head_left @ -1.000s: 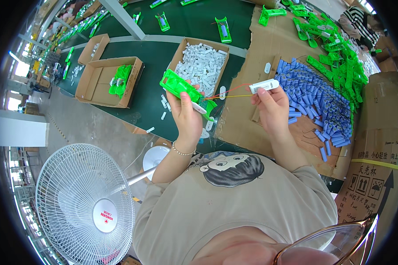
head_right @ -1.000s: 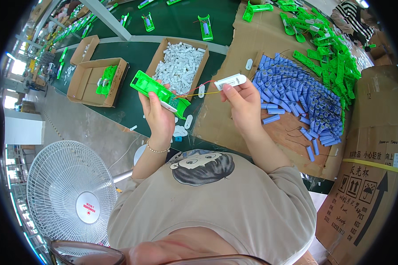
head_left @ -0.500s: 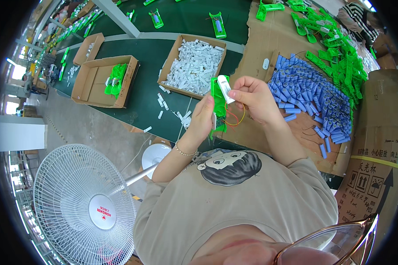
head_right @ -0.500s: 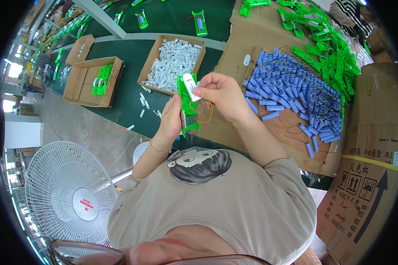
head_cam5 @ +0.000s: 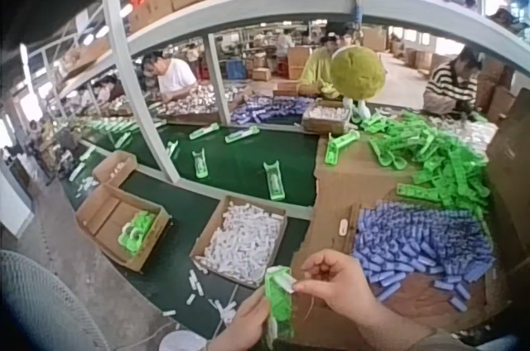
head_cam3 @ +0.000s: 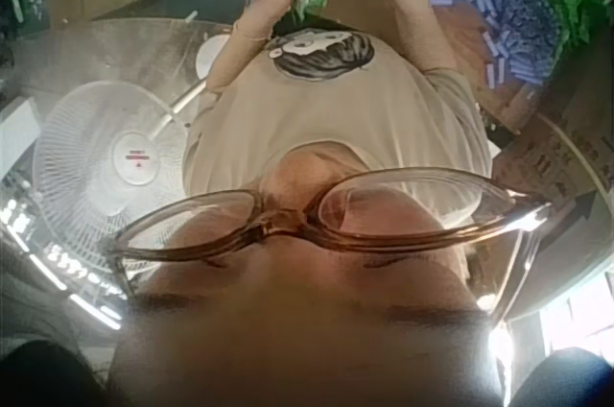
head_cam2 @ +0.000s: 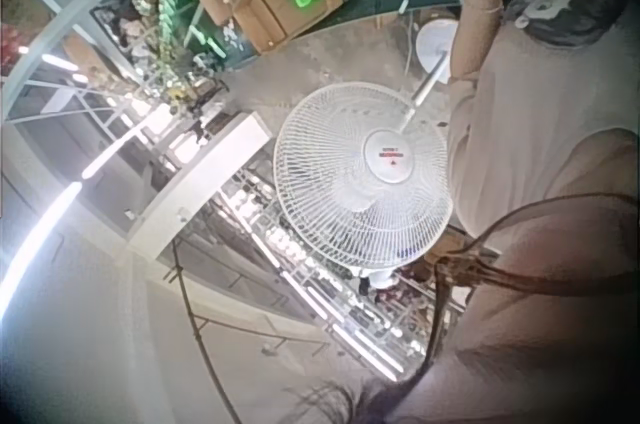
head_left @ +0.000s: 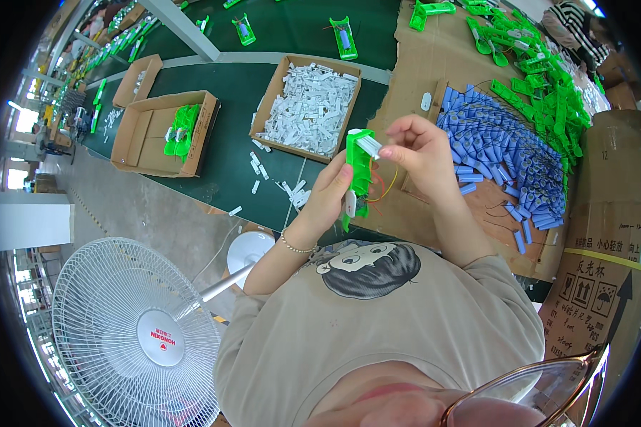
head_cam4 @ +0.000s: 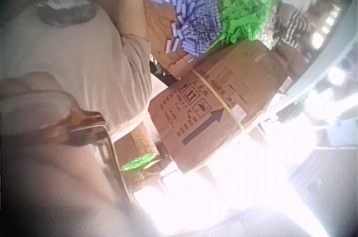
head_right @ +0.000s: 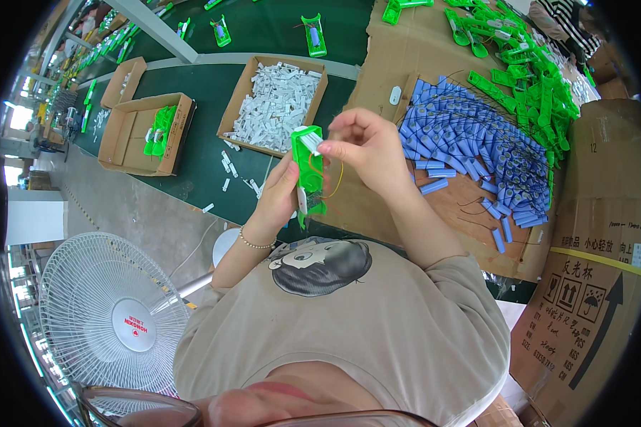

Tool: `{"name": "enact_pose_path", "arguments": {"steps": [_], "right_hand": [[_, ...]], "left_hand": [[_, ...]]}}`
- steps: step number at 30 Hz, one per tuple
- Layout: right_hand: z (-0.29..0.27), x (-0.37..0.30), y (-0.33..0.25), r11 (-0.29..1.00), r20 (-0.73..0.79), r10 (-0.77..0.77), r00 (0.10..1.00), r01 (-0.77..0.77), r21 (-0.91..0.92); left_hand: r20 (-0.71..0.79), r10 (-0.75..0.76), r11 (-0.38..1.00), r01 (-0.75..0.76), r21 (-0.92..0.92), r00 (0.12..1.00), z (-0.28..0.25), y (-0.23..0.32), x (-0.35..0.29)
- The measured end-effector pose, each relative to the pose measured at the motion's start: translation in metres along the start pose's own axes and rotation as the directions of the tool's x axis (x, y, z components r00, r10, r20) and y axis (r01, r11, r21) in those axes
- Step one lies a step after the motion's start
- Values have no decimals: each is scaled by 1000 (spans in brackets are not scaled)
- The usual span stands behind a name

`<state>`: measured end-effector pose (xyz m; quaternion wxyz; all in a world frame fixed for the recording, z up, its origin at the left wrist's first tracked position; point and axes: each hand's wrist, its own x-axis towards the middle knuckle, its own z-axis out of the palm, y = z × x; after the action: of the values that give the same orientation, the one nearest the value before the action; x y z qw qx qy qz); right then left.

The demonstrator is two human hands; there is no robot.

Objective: The person assembles flashlights by inserting batteries and electrical components into plastic casings, snapping the covers into place by hand, and placing the assembled units onto the conveyor belt.

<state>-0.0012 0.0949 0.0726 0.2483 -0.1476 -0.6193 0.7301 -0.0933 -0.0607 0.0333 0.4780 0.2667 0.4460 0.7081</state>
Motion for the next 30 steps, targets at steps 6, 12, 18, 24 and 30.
{"name": "enact_pose_path", "arguments": {"steps": [6,12,18,24,30], "right_hand": [[0,0,12,950,-52,-53,997,34,-309],[5,0,4,993,149,108,983,-98,-70],[-4,3,2,975,306,211,928,-220,-5],[-3,3,2,956,432,240,869,-289,51],[-8,4,9,938,389,171,905,-271,217]], "left_hand": [[130,-47,965,78,-248,990,8,1,-2],[-88,129,990,-122,75,988,8,4,3],[9,499,623,-367,691,866,-19,18,4],[419,651,10,-559,829,633,-22,48,10],[560,688,-285,-536,794,462,-15,42,-3]]}}
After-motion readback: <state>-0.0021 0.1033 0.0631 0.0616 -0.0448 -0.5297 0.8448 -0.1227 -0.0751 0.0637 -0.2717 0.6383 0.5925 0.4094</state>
